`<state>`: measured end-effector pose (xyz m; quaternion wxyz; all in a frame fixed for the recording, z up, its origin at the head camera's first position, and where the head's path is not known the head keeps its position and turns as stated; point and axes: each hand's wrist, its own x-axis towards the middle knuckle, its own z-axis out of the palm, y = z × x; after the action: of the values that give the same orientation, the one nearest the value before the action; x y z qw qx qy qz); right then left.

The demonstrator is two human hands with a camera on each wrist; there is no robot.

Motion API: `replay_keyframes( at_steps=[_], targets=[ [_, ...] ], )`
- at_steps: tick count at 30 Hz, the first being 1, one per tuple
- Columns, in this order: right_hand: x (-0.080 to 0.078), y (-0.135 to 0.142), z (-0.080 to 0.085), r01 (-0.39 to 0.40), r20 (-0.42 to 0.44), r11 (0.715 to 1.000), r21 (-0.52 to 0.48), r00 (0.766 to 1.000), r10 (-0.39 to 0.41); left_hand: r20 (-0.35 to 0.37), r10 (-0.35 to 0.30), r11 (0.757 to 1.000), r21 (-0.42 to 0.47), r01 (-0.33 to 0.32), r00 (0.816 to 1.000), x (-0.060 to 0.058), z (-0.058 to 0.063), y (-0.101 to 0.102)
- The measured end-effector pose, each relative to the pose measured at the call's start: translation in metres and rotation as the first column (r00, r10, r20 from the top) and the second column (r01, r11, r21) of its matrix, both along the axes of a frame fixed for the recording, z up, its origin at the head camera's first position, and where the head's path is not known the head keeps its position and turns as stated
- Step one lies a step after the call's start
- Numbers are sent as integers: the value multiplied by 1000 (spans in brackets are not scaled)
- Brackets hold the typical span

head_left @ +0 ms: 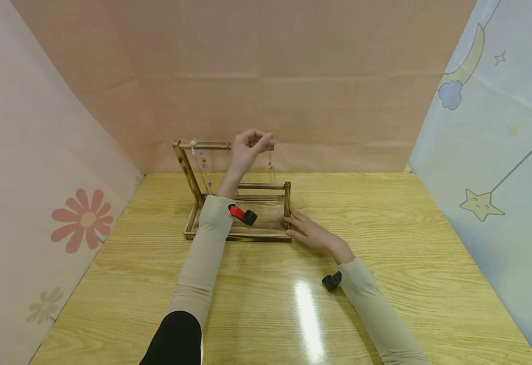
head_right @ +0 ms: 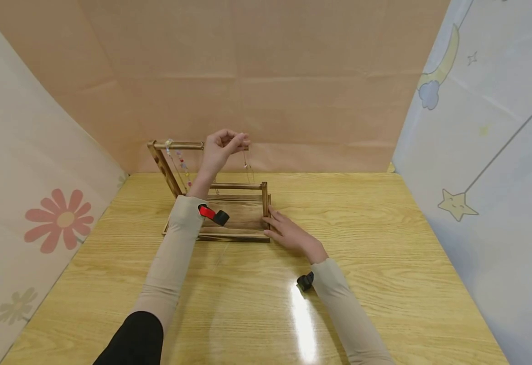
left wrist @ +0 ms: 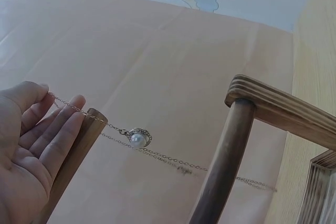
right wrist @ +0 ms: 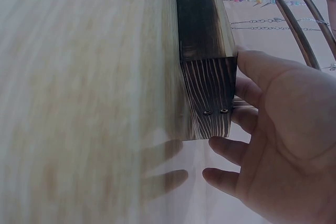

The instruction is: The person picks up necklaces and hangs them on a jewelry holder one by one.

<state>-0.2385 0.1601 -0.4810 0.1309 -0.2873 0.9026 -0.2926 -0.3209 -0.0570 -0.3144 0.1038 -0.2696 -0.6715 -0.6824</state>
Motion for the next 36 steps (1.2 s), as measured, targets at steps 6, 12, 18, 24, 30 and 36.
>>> replay_keyframes(
  at_steps=[6,12,18,24,30,36],
  targets=[
    [1,-1,0,-2,-6,1000,2,1000,2,3,-25,999,28,25,1000,4,4,-3],
    [1,0,1,-3,0,1000,-3,1000,3,-6,-4,1000,18,4,1000,5,3,-7],
    [1,0,0,-8,-1,1000,-16,1000,8,-35,21,1000,7,-21,999,8,3,-10],
    [2,0,0,-3,9,1000,-20,1000,3,-28,27,999,36,-26,999,9,-1,-14],
    [2,0,0,4,16,1000,-24,1000,-3,-35,33,997,69,-30,999,9,-5,-17],
    [1,0,-1,0,10,1000,-26,1000,0,-46,33,996,89,-29,998,10,-7,-19]
  ],
)
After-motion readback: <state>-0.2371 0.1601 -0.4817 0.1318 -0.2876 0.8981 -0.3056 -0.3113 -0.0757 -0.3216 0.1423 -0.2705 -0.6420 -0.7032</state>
